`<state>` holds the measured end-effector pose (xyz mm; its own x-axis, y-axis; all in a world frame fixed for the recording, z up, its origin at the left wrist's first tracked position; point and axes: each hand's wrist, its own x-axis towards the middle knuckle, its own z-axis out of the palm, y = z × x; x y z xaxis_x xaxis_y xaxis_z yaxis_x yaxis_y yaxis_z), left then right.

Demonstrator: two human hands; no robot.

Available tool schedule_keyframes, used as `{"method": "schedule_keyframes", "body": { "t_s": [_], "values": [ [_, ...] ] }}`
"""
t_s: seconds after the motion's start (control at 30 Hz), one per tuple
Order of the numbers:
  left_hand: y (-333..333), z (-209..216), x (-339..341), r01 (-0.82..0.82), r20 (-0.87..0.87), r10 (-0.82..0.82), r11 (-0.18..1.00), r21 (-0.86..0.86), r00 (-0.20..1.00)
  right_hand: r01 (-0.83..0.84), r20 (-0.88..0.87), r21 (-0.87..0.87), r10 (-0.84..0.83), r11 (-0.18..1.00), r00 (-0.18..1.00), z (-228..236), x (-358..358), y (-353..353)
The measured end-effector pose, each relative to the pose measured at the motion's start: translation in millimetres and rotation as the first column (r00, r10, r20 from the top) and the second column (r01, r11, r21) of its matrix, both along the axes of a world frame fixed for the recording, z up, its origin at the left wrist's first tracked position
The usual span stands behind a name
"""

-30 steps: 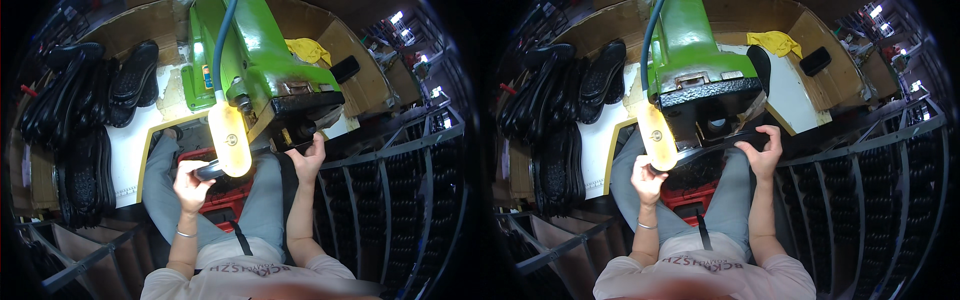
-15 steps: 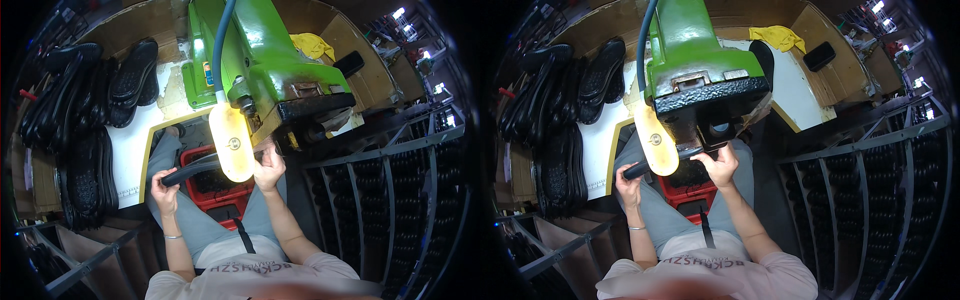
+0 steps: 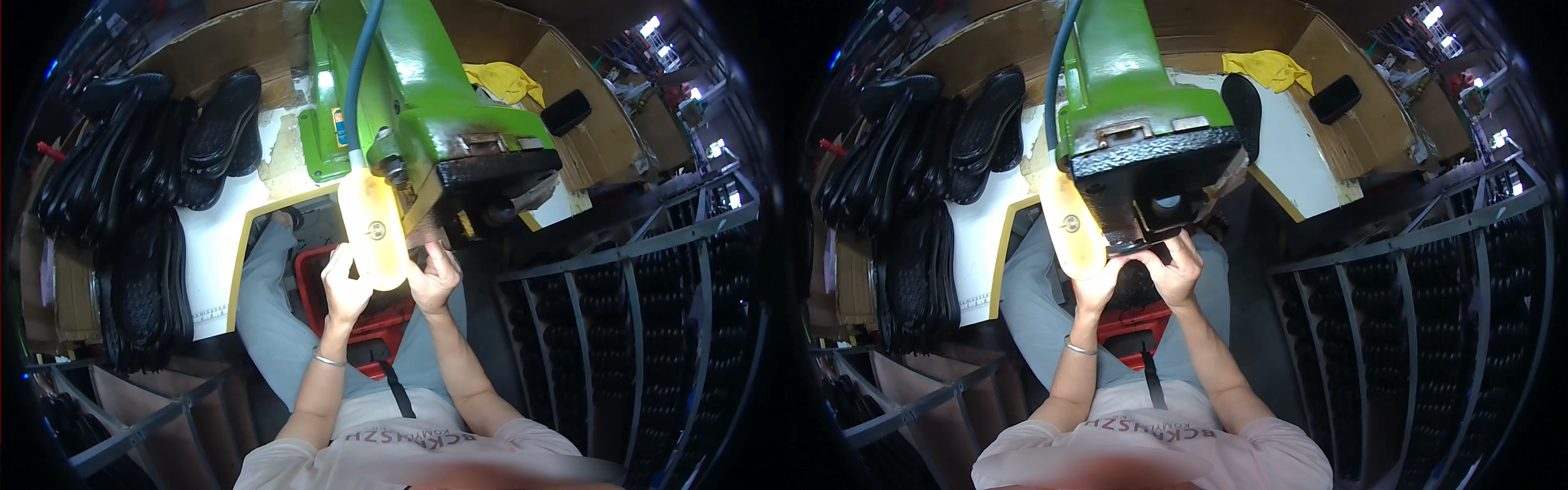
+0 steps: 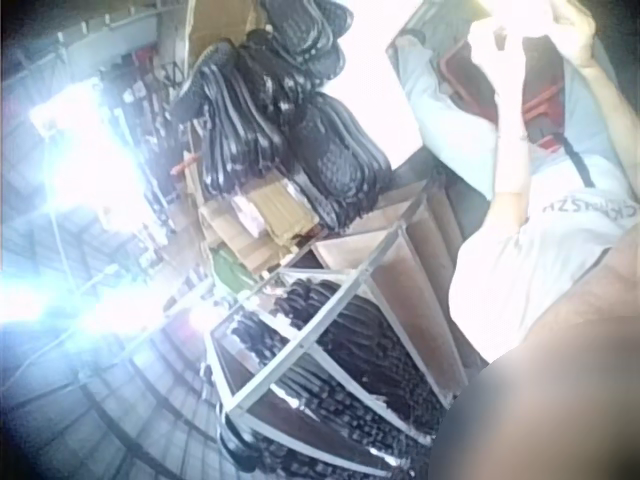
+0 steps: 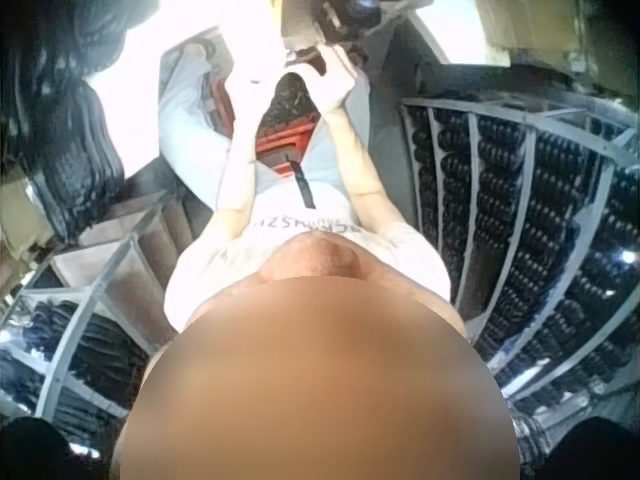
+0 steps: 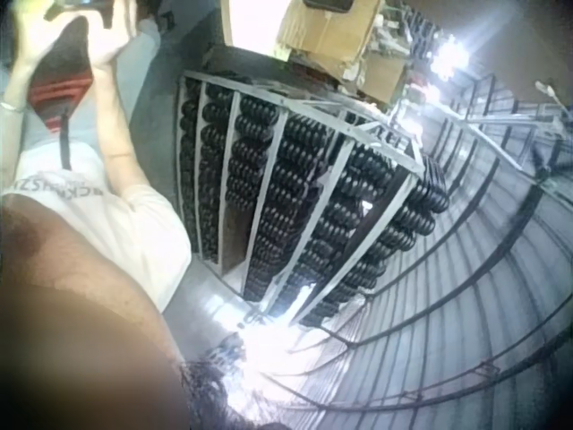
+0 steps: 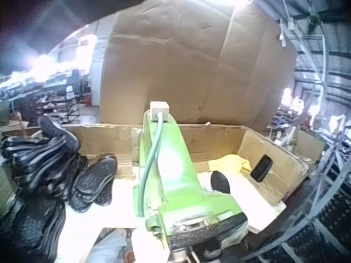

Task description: The recorder is roughing the surface of shoe outsoles using an industrial machine to prepare them for adhesive processing.

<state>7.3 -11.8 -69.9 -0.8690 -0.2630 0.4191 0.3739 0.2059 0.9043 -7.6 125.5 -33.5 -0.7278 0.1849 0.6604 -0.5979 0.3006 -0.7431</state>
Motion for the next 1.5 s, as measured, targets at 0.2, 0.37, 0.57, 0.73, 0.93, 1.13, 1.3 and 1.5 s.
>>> {"method": "schedule_keyframes", "body": {
  "t_s": [0.2,0.37,0.57,0.73,0.93,1.13,1.3,1.5],
  "values": [
    [-18,51,15,-0.051,-0.110,0.008,0.918,-0.394,0.994,-0.287,0.041,-0.585,0.381,0.759,0.924,-15,8,-1],
    [-23,81,19,-0.134,-0.182,0.068,0.914,-0.384,0.981,-0.258,0.039,-0.715,0.405,0.650,0.913,-20,9,-3],
    [-12,88,2,-0.188,-0.379,-0.047,0.809,-0.557,0.924,-0.233,-0.001,-0.838,0.425,0.494,0.905,-31,-2,-1],
    [-23,77,0,-0.121,-0.322,-0.067,0.840,-0.529,0.944,-0.216,-0.021,-0.816,0.345,0.536,0.938,-16,-3,-10],
    [-32,58,6,-0.037,-0.185,-0.016,0.959,-0.281,0.983,-0.263,-0.021,-0.666,0.334,0.698,0.942,-12,5,-13],
    [-21,14,8,0.009,0.010,-0.012,0.971,0.240,1.000,-0.255,-0.002,-0.417,0.280,0.872,0.960,-14,9,-7],
    [-1,8,-1,0.133,-0.048,-0.133,0.991,-0.009,0.990,-0.232,-0.027,-0.288,0.234,0.929,0.972,-8,9,1],
    [21,-19,2,0.075,0.028,-0.093,0.920,0.385,0.995,-0.217,0.161,-0.494,0.334,0.842,0.929,-56,-3,18]
  ]
}}
